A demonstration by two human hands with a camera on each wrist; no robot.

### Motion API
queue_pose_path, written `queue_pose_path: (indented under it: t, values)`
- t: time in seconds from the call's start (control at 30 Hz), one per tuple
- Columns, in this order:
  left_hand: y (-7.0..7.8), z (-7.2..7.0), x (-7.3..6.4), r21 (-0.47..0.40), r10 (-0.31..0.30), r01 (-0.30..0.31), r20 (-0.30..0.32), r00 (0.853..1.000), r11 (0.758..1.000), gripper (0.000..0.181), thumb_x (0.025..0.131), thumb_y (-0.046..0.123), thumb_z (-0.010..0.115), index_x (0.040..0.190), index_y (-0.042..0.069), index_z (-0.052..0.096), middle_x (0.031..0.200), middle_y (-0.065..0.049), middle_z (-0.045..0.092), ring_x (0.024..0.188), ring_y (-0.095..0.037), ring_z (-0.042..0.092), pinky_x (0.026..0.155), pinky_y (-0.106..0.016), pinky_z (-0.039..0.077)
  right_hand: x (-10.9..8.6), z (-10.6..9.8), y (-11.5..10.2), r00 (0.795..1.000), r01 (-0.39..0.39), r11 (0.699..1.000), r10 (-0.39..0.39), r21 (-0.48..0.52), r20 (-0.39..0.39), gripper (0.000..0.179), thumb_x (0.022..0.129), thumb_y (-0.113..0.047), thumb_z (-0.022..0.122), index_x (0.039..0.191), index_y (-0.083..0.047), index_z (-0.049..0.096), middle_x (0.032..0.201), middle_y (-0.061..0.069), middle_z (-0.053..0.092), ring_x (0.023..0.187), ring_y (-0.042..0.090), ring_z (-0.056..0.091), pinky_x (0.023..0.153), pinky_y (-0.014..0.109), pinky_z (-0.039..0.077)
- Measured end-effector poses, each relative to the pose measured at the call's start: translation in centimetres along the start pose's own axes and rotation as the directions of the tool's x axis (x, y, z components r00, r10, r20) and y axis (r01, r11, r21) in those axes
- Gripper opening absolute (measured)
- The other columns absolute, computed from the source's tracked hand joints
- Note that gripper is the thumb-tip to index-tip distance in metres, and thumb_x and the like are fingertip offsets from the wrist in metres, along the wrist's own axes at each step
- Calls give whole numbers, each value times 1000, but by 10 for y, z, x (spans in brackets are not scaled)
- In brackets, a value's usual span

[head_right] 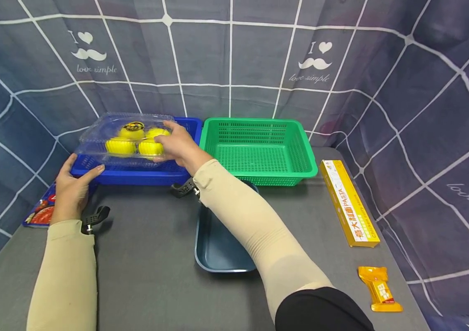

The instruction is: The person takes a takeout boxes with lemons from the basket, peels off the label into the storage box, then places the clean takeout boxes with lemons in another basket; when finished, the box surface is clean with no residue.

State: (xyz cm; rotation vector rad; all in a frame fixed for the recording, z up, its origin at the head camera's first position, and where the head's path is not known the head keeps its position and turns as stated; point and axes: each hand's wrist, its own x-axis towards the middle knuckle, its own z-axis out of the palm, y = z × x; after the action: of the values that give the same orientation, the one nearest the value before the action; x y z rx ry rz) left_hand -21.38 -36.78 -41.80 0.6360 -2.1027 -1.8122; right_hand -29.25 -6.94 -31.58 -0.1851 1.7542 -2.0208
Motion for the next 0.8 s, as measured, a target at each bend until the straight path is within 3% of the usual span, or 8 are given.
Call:
queue_pose_path:
  t: [0.07,0.17,0.27,0.37,0.5,0.57,0.7,0.8]
  values:
    - [1,1,1,3,8,-8,-1,1000,1000,108,86,36,90,170,30,22,174,11,13,158,-12,0,125,-35,3,-3,-2,-2,1000,0,1000,0,2,-1,70,105,2,60,167,-18,33,168,18,28,48,19,45,77,50,63]
    - [2,1,-1,6,16,-16,-1,1000,1000,106,87,35,89,170,29,22,174,11,13,158,-12,-1,125,-35,0,-6,-3,-2,1000,3,1000,-3,15,0,71,105,3,60,167,-17,32,169,17,25,73,36,68,77,50,63]
    - [2,2,-1,10,8,-8,1,1000,1000,106,88,36,89,170,30,22,174,11,12,158,-12,-2,125,-35,1,-11,-5,-2,1000,12,1000,-12,27,0,72,104,4,60,167,-16,31,171,16,22,96,47,69,77,51,63]
    - [1,3,-1,-3,7,-7,4,1000,1000,108,87,36,89,170,29,21,174,11,12,158,-13,-1,125,-35,3,-16,-8,-4,1000,26,999,-26,37,3,73,104,5,60,168,-16,30,170,16,22,75,39,68,76,51,63]
    - [2,4,1,-44,7,-6,7,1000,999,109,86,35,91,170,30,22,174,11,12,158,-14,2,125,-34,8,-24,-11,-7,999,44,998,-44,52,11,74,105,4,60,168,-17,30,170,18,23,48,18,43,77,52,63]
    - [2,4,1,-48,5,-5,6,1000,999,108,86,34,90,170,30,22,174,11,12,158,-14,2,125,-34,9,-28,-13,-9,999,44,997,-45,57,19,74,105,4,60,168,-18,30,170,18,21,51,19,42,77,52,63]
    - [2,3,1,-28,-1,1,3,1000,1000,107,86,35,90,170,31,22,174,11,11,158,-14,1,125,-35,8,-37,-15,-11,999,20,997,-22,73,26,73,104,5,60,168,-18,31,169,18,23,80,31,63,78,51,63]
    - [0,2,-1,-16,-8,8,2,1000,1000,108,86,36,90,169,33,22,174,12,11,158,-14,-1,125,-35,7,-44,-15,-11,999,1,998,-3,62,34,74,104,5,61,167,-19,32,166,21,28,73,26,63,78,50,63]
